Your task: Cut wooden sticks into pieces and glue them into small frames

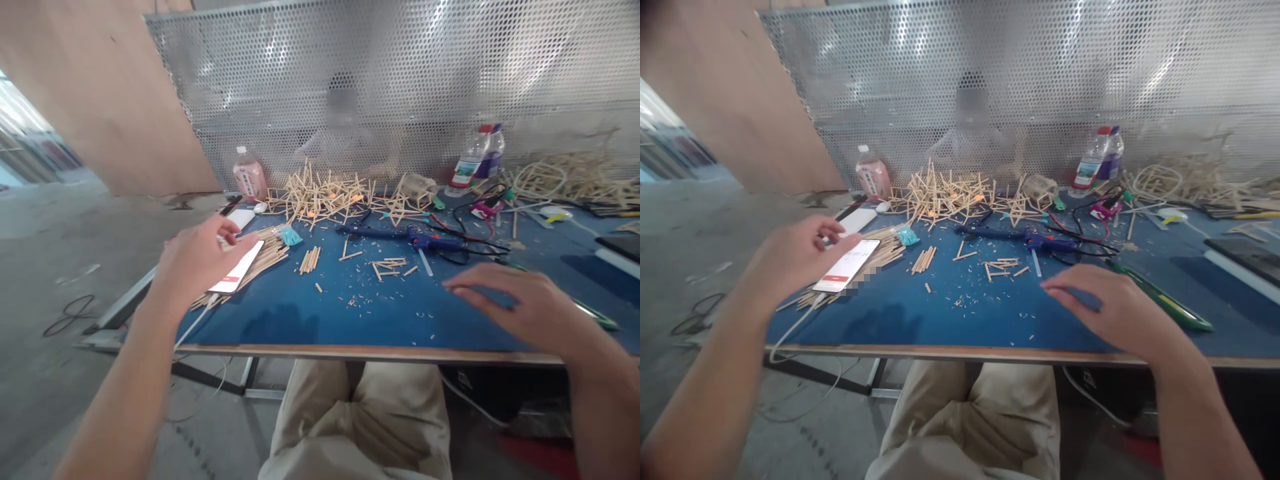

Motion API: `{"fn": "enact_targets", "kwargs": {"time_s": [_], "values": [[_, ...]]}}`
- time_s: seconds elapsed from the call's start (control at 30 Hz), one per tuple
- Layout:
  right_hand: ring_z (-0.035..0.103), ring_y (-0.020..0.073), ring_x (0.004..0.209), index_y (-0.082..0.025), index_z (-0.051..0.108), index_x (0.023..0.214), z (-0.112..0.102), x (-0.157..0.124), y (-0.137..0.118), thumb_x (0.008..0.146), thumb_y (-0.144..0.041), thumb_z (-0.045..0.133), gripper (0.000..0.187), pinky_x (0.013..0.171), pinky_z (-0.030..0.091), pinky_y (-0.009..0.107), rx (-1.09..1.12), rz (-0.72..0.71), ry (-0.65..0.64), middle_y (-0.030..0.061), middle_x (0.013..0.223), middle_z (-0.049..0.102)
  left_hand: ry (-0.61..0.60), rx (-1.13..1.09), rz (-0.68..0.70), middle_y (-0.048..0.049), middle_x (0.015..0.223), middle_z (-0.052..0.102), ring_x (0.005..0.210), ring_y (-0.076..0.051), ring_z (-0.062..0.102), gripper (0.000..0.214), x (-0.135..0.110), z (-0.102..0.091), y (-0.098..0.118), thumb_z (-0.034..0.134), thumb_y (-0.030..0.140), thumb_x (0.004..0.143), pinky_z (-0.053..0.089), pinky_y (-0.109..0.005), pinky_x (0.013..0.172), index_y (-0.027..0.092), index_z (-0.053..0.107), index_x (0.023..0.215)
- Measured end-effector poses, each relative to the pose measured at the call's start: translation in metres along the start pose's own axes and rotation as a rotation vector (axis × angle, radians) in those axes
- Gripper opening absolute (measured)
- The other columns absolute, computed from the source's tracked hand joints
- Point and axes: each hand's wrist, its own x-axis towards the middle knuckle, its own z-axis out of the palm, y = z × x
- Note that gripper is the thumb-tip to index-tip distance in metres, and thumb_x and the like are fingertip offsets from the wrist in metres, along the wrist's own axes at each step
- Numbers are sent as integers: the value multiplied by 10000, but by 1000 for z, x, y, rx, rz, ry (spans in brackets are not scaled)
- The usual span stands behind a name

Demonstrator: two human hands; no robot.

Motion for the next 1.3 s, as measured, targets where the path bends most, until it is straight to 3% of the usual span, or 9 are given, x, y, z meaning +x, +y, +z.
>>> {"fn": "enact_targets", "kwargs": {"time_s": [0.1, 0.23, 0.4, 0.47, 0.6, 0.73, 0.9, 1.07, 1.3], "values": [[692, 300, 767, -637, 588, 1187, 22, -40, -4, 875, -434, 560, 373, 674, 549, 485, 64, 62, 251, -36, 821, 739, 138, -30, -58, -66, 1263, 645, 1112, -322, 622, 590, -30, 21, -34, 529, 675, 799, 496, -423, 905, 262, 528, 1219], [678, 326, 755, -626, 617, 1163, 27, -38, -20, 837, -382, 630, 407, 661, 528, 513, 130, -66, 155, -19, 797, 739, 90, -38, -108, -126, 1414, 551, 1282, -338, 535, 764, -50, 46, -59, 508, 708, 809, 464, -448, 1007, 237, 397, 1401], [687, 259, 871, -403, 746, 976, 8, 56, -47, 902, -348, 587, 185, 845, 519, 439, 186, -252, -85, -2, 911, 751, 43, 7, -70, -157, 1432, 543, 1313, -355, 511, 891, -47, 58, -53, 494, 743, 800, 420, -445, 1055, 188, 308, 1471], [671, 229, 882, -295, 748, 966, 15, 104, -56, 942, -371, 516, 246, 838, 501, 395, 159, -305, -219, 34, 949, 746, 4, 54, -69, -157, 1402, 573, 1280, -367, 537, 916, -44, 59, -48, 490, 748, 797, 441, -461, 1016, 183, 273, 1485], [641, 197, 860, -215, 732, 983, 65, 184, -67, 934, -287, 511, 238, 747, 452, 339, 30, -445, -323, 54, 997, 736, -21, 141, -122, -180, 1351, 608, 1213, -398, 576, 956, -39, 62, -47, 485, 748, 791, 463, -489, 966, 144, 257, 1496], [623, 195, 844, -188, 728, 946, 122, 225, -76, 915, -202, 515, 216, 683, 399, 331, -126, -544, -406, 68, 977, 728, -19, 79, -196, -152, 1352, 614, 1226, -391, 566, 938, -37, 68, -52, 455, 766, 796, 464, -485, 976, 157, 293, 1491], [616, 215, 898, -165, 716, 1032, 160, 239, -88, 906, -253, 592, 198, 657, 378, 328, -179, -553, -434, 98, 1075, 709, -1, 43, -247, -147, 1329, 629, 1225, -384, 570, 933, -37, 71, -55, 475, 759, 784, 468, -482, 977, 178, 304, 1494], [606, 199, 859, -162, 708, 954, 181, 244, -90, 927, -278, 568, 184, 680, 372, 328, -118, -571, -409, 91, 1003, 712, 13, -8, -288, -168, 1318, 626, 1211, -395, 581, 944, -39, 70, -55, 480, 774, 769, 473, -497, 963, 191, 303, 1491], [589, 197, 914, -213, 706, 889, 167, 242, -81, 965, -246, 493, 229, 738, 356, 336, -127, -701, -342, 44, 961, 700, 3, -61, -326, -168, 1378, 586, 1241, -403, 561, 965, -40, 71, -58, 475, 793, 760, 464, -511, 984, 204, 278, 1499]]}}
